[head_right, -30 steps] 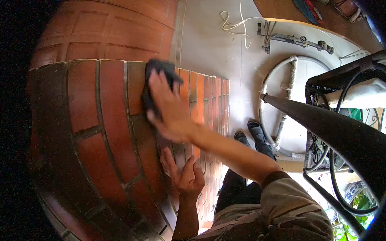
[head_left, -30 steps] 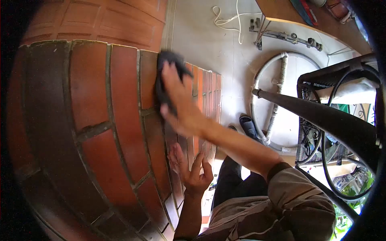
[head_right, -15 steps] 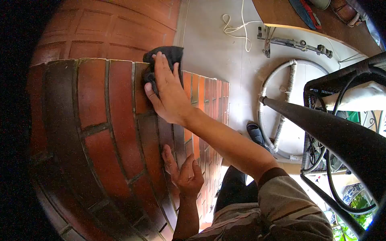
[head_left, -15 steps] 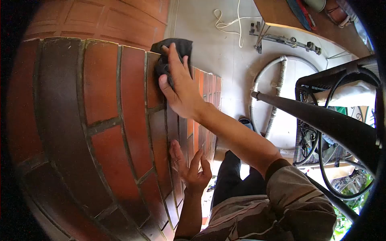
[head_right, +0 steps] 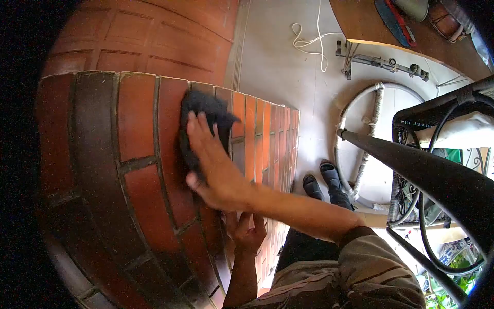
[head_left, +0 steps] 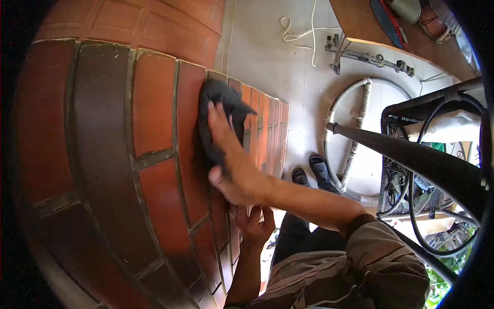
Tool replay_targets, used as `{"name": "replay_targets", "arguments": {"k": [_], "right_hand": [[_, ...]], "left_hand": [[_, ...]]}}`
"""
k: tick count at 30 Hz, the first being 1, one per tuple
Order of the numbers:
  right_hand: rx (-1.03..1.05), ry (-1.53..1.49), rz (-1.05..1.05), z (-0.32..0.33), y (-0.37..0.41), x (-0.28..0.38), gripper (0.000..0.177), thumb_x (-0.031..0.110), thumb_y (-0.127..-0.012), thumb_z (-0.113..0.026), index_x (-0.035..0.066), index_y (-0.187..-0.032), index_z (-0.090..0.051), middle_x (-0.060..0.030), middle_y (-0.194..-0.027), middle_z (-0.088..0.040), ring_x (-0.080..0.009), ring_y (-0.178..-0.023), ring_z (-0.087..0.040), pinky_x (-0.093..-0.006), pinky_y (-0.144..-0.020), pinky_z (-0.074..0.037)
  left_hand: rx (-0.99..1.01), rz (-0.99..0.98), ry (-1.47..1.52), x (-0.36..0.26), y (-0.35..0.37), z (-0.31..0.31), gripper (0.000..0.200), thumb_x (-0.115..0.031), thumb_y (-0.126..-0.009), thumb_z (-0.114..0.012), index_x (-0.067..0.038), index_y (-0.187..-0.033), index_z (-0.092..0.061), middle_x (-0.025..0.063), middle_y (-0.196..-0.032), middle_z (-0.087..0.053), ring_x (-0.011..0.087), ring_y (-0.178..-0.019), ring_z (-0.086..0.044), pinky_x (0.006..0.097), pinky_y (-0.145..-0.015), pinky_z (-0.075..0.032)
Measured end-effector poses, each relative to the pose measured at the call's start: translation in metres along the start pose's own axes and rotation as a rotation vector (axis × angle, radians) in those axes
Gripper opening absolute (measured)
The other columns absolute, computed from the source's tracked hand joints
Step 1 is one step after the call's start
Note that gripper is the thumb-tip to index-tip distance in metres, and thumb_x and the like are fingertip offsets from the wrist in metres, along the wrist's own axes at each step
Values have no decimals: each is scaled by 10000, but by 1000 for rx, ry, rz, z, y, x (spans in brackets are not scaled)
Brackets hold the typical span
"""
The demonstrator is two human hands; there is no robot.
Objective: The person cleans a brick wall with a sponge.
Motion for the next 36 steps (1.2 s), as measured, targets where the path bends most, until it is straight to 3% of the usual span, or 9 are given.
{"name": "replay_targets", "arguments": {"k": [3, 6, 10, 14, 15, 24, 28, 30, 36], "right_hand": [[-53, 185, 42, -11, 14, 13, 795, 320, -975, -463, -79, -1492, -9, -304, -1554, -89, -483, -1433, -122, -592, -1150, -56], [-114, 316, -31, 8, -24, 2, 774, 285, -967, -486, -86, -1485, -47, -325, -1533, -132, -491, -1419, -153, -616, -1136, -71], [-239, 228, -3, 22, -52, -4, 698, 156, -952, -508, -82, -1483, -122, -315, -1503, -226, -492, -1401, -204, -623, -1123, -137], [-32, 354, 39, -2, 16, 2, 900, 68, -707, -670, -11, -1491, -234, -224, -1521, -277, -449, -1382, -278, -604, -1130, -174], [-18, 368, -4, -5, 21, 7, 989, 51, -582, -694, 15, -1481, -284, -207, -1507, -310, -443, -1362, -307, -610, -1123, -191], [-352, 179, 11, 30, -55, -23, 603, -4, -830, -588, 8, -1396, -380, -213, -1394, -392, -420, -1324, -338, -464, -1120, -273], [-336, 240, -11, 13, -14, -18, 512, 0, -823, -609, 44, -1317, -482, -210, -1379, -369, -402, -1314, -344, -447, -1108, -286], [-342, 260, -3, 16, -11, -17, 457, -10, -818, -609, 65, -1263, -537, -207, -1379, -355, -395, -1314, -345, -439, -1099, -296], [-377, 20, -7, 46, -47, -38, 280, 116, -836, -683, 41, -1096, -613, -210, -1303, -482, -367, -1214, -474, -393, -1041, -364]], "left_hand": [[10, -20, 24, 2, 3, 1, 231, -59, -816, -658, -25, -1041, -695, 263, -1195, -589, 438, -1082, -599, 487, -915, -482], [-24, -77, 15, -8, -13, 8, 251, -45, -822, -660, -2, -1068, -682, 299, -1221, -566, 456, -1118, -579, 488, -947, -462], [-33, -81, 12, -11, -17, 8, 236, -30, -836, -652, 25, -1064, -676, 347, -1288, -509, 490, -1193, -529, 490, -995, -431], [81, 72, 135, 1, 0, -1, 183, -21, -845, -635, 16, -1016, -691, 340, -1374, -443, 503, -1261, -460, 489, -1039, -399], [112, 94, 159, 6, 2, -4, 176, -17, -847, -630, 15, -1008, -694, 337, -1390, -428, 504, -1275, -444, 491, -1049, -390], [31, -43, 33, -7, -13, 5, 197, -25, -836, -626, 18, -1017, -691, 346, -1416, -393, 497, -1319, -398, 495, -1096, -338], [25, -25, 37, -5, -9, 2, 218, 4, -805, -607, 8, -1006, -690, 358, -1411, -382, 528, -1315, -379, 543, -1079, -347], [38, -23, 70, -1, -8, 0, 195, -12, -824, -612, 17, -998, -696, 350, -1433, -363, 500, -1338, -368, 511, -1093, -336], [48, -29, 30, -4, -13, 4, 179, -36, -835, -616, 16, -979, -707, 330, -1446, -365, 486, -1341, -372, 524, -1088, -334]]}}
Point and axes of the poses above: each hand's wrist, its own y-axis away from the middle knuckle, its own z-axis out of the back of the hand, x = y × z, the point moved 6 cm from there along -y, towards the middle knuckle
